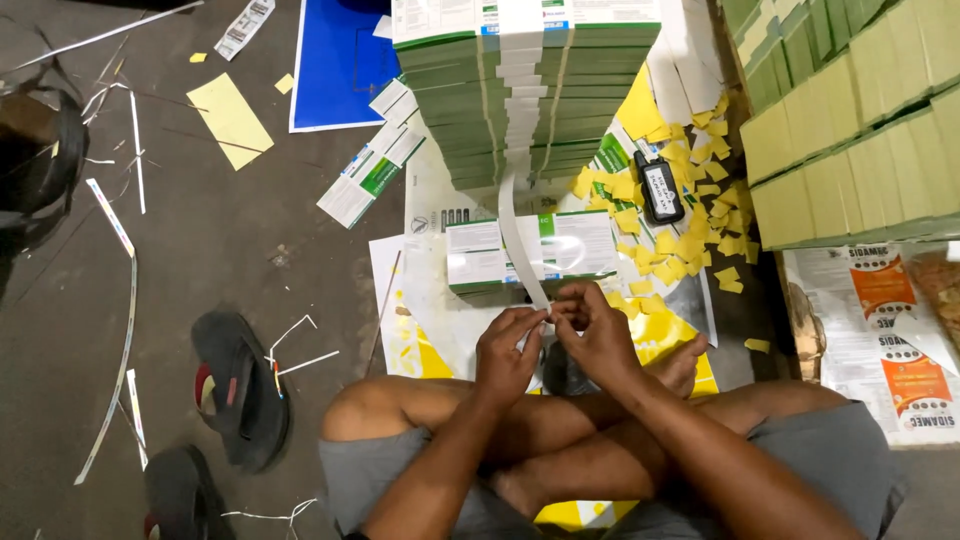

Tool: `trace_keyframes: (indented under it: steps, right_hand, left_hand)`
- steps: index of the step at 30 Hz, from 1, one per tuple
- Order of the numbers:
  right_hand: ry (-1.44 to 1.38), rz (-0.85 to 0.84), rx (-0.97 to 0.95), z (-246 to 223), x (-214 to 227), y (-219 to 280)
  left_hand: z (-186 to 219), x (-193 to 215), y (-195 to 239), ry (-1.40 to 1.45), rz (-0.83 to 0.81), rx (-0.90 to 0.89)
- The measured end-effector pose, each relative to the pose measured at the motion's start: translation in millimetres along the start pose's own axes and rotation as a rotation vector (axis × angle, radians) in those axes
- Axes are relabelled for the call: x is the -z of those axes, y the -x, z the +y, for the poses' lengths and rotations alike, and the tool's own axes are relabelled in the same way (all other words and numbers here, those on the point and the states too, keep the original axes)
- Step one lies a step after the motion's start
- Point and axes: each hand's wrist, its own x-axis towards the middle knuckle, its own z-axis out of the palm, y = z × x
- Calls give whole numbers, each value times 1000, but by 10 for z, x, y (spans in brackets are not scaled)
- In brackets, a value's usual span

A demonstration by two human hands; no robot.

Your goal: The person stacks and bands printed pharmaceutical boxes on a production floor.

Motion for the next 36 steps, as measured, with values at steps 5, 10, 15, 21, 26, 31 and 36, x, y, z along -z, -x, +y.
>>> trace_keyframes:
  steps: [5, 10, 15, 21, 26, 31, 36]
  right_hand:
    - [-46, -13, -4, -16, 17, -26]
    - [-54, -18, -20, -31, 5, -21]
    - [-53, -29, 1, 14, 21, -16]
    - [17, -7, 27, -19, 14, -9]
    - [249, -15, 129, -150, 6, 42]
    - [388, -38, 227, -215, -4, 72]
    - [310, -17, 189, -264, 19, 39]
  left_hand:
    - [87, 21, -38, -2, -25, 35]
    - [59, 12, -27, -5, -31, 16]
    - [73, 0, -34, -34, -18, 35]
    - [38, -13, -28, -57, -32, 25]
    - [59, -20, -44, -32, 0, 72]
    - [23, -34, -43, -67, 10, 103]
    - [-33, -70, -12, 20, -8, 107]
